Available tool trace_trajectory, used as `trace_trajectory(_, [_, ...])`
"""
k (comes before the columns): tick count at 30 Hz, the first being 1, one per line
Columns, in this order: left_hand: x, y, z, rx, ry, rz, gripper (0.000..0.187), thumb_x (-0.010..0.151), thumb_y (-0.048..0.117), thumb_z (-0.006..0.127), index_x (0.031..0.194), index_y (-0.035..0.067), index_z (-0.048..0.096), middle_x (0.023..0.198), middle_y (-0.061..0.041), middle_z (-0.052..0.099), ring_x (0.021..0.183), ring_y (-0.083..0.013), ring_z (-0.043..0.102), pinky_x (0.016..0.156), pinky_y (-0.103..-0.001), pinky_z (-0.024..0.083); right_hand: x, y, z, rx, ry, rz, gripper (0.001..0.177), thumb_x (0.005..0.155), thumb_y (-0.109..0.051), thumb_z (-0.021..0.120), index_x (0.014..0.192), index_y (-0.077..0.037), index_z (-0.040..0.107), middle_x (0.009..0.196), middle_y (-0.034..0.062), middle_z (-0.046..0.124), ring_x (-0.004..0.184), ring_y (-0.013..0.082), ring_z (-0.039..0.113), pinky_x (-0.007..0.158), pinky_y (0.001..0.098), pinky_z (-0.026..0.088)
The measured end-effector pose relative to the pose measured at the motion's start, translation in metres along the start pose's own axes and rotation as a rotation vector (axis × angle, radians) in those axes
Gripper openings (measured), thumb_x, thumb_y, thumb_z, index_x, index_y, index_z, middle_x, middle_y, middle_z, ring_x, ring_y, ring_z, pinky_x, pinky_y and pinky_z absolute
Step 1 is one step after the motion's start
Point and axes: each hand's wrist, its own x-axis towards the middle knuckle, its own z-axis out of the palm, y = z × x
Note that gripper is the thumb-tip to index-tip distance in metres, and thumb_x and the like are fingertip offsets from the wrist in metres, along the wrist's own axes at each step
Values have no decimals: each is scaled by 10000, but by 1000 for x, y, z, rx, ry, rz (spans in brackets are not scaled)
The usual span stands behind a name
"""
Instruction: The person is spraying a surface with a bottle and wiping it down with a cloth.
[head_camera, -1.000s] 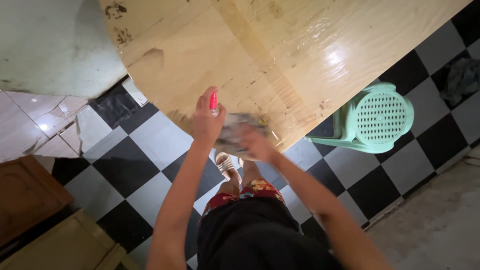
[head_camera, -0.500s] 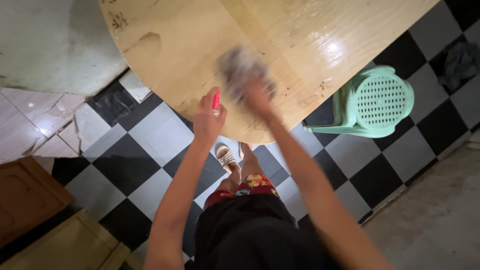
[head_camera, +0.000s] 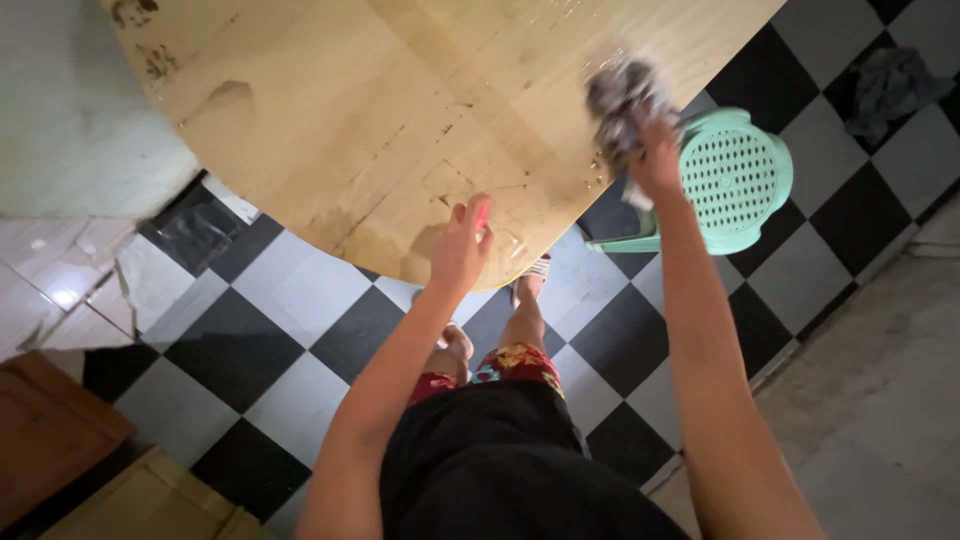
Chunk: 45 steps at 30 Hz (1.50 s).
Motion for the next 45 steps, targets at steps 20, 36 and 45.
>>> trace_trajectory(20, [91, 51, -69, -16, 598, -46, 602, 875, 80, 706, 1436, 169, 509, 1260, -194, 645, 1073, -445, 659, 854, -513, 561, 8, -22, 45, 951, -826, 291, 537, 1047, -180, 515, 1576, -236, 440, 1305, 110, 693, 967, 285, 632, 702, 368, 493])
trace_trajectory(36, [211, 107, 50, -125, 309, -239, 551, 871, 154, 687, 1364, 275, 473, 1102, -172, 636, 900, -445, 674, 715, -530, 567, 201, 114, -45, 134, 21, -130, 727, 873, 2, 688, 1554, -199, 537, 1665, 130, 428, 1492, 467, 378, 1248, 515, 346])
trace_trajectory(45, [232, 56, -11, -215, 530, -147, 546, 892, 97, 681, 1398, 203, 508, 1233, -182, 655, 1022, -425, 678, 824, -495, 576, 43, -28, 119, -138, -192, -523, 660, 894, -34, 644, 1539, -40, 501, 1673, 176, 397, 1585, 415, 290, 1327, 547, 177])
